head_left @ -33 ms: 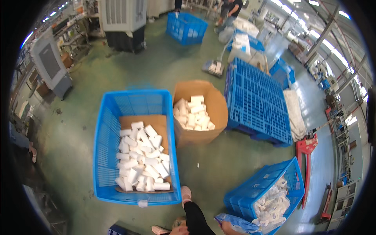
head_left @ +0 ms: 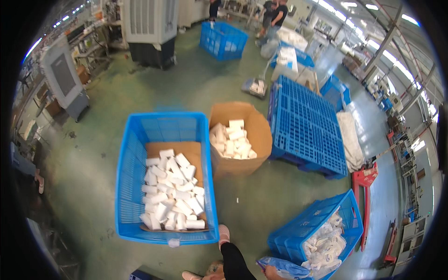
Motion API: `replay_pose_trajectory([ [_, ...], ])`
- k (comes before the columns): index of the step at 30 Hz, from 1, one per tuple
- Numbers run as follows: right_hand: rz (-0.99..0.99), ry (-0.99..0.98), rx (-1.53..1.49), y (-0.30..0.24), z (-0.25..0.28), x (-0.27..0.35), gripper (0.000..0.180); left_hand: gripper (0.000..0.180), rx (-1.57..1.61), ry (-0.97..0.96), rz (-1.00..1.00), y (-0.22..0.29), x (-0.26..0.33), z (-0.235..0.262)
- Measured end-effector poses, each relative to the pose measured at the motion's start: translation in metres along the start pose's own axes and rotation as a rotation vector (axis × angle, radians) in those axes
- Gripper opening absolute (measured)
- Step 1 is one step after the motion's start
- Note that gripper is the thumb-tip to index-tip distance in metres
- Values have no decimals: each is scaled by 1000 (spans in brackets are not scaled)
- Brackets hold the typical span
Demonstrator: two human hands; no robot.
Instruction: The person places a stack of white cylindrical objects into a large clear plastic bag on a metal table and applies strips of yellow adhesive tape using a blue tape dispenser to seal the bag.
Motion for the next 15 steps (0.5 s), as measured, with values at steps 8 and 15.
replay_pose_trajectory([
  [8, 439, 113, 325, -231, -44, 119, 24, 30, 168, 652, -80, -107, 218, 151],
  [15, 230, -119, -211, -360, -93, 139, 33, 29, 296, 563, -347, -177, 232, 145],
])
Point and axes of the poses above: each hand's wrist, its own x-axis away from the middle knuckle, its own z-axis out of the back of the hand, y = z × x, the point moved 10 cm from there along -x, towards the middle knuckle, and after that the axes turned 14 degrees about -x, right-handed, at the moved point
